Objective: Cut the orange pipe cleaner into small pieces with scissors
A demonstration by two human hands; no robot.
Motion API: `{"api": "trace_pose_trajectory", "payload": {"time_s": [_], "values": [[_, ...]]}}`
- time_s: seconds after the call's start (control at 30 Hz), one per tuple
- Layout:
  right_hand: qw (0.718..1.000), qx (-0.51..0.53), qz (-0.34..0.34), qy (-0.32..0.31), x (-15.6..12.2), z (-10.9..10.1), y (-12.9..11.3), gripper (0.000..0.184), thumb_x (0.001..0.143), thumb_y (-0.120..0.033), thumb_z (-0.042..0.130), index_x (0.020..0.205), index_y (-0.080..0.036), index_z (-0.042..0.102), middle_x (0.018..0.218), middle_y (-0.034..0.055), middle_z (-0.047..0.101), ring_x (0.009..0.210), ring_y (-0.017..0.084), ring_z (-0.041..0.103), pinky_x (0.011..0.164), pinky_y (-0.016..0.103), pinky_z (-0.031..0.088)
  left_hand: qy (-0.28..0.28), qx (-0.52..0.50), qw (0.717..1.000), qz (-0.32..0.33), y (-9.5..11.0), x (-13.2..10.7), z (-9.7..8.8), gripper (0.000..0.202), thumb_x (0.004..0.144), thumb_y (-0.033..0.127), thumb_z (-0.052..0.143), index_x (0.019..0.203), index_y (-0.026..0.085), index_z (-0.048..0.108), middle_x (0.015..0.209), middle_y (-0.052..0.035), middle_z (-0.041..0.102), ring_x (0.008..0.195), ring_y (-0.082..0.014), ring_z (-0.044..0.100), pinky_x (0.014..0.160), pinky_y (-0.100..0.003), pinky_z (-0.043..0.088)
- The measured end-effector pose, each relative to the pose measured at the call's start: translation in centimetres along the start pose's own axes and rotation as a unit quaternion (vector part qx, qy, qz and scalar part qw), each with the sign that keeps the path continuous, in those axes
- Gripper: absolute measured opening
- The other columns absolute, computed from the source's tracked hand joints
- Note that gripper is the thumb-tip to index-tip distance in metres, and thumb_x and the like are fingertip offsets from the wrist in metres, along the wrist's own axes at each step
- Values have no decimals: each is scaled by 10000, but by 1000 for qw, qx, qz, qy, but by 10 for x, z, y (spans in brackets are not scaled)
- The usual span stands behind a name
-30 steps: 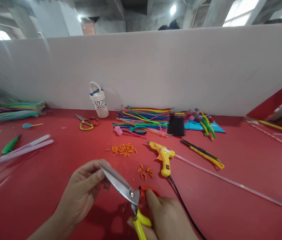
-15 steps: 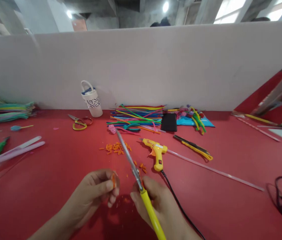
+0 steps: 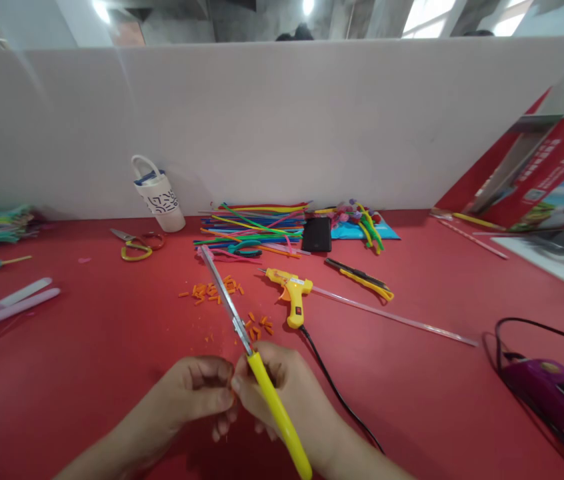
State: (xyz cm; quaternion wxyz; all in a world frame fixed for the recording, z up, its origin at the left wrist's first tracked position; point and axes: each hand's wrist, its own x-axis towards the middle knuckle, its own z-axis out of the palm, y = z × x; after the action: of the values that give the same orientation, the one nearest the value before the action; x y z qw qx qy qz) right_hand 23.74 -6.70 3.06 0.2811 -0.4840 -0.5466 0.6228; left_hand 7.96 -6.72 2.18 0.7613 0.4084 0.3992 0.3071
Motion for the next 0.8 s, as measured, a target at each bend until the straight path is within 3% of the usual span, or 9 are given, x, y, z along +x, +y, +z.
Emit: {"api": "trace_pose_trajectory", "payload": {"time_s": [0.1, 0.17, 0.23, 0.3, 0.37, 0.47, 0.67, 0.8], "values": [[1000, -13, -9, 23, -1, 0, -5, 169, 701, -293, 506, 614, -197, 397, 402, -111, 361, 310, 25, 321, 303, 123, 245, 43, 135, 989, 37, 3, 0, -2, 178, 688, 250, 547, 556, 131, 538, 484, 15, 507, 439, -85, 451, 461, -211, 349], [999, -19, -4, 35, -1, 0, -6, 166, 680, -265, 508, 596, -200, 380, 401, -112, 352, 306, 23, 312, 301, 127, 230, 92, 243, 963, 76, 5, 0, -4, 280, 723, 228, 477, 455, 149, 465, 456, 28, 441, 447, -84, 414, 464, -213, 315], [999, -20, 13, 37, 1, 0, -5, 149, 666, -247, 504, 597, -203, 380, 404, -112, 352, 303, 28, 316, 296, 135, 222, 145, 316, 932, 106, 6, 1, -4, 214, 672, 151, 491, 463, 162, 445, 480, 44, 406, 476, -89, 399, 473, -213, 303], [999, -18, 21, 38, 2, 1, -5, 130, 655, -229, 502, 605, -204, 384, 407, -113, 343, 308, 34, 329, 304, 144, 232, 170, 340, 918, 112, 7, 1, -2, 96, 588, 81, 519, 567, 170, 491, 529, 55, 420, 505, -95, 405, 480, -207, 308], [999, -21, 19, 39, 3, 3, -4, 123, 652, -216, 492, 605, -204, 380, 401, -113, 332, 317, 40, 336, 322, 154, 245, 160, 323, 927, 102, 7, 0, 1, 109, 579, 87, 531, 650, 170, 527, 582, 43, 470, 531, -105, 433, 491, -210, 332], [998, -41, 9, 45, 3, 5, -6, 130, 658, -214, 474, 592, -207, 363, 391, -110, 326, 333, 44, 326, 343, 166, 246, 140, 283, 943, 104, 5, 1, 5, 17, 611, 147, 556, 624, 155, 547, 645, 4, 522, 583, -126, 480, 535, -230, 373], [997, -67, -12, 47, 2, 6, -7, 175, 692, -287, 462, 597, -218, 333, 402, -105, 305, 350, 57, 312, 362, 188, 233, 150, 234, 952, 124, -1, 1, 6, 30, 632, 149, 572, 605, 151, 560, 626, 12, 510, 570, -115, 469, 547, -229, 373], [989, -116, -72, 62, 1, -1, -6, 246, 715, -374, 471, 597, -217, 324, 481, -86, 291, 433, 69, 286, 401, 195, 246, 147, 152, 967, 145, 4, -2, 0, 54, 649, 152, 582, 603, 147, 556, 578, 39, 468, 502, -78, 415, 488, -199, 341]]}}
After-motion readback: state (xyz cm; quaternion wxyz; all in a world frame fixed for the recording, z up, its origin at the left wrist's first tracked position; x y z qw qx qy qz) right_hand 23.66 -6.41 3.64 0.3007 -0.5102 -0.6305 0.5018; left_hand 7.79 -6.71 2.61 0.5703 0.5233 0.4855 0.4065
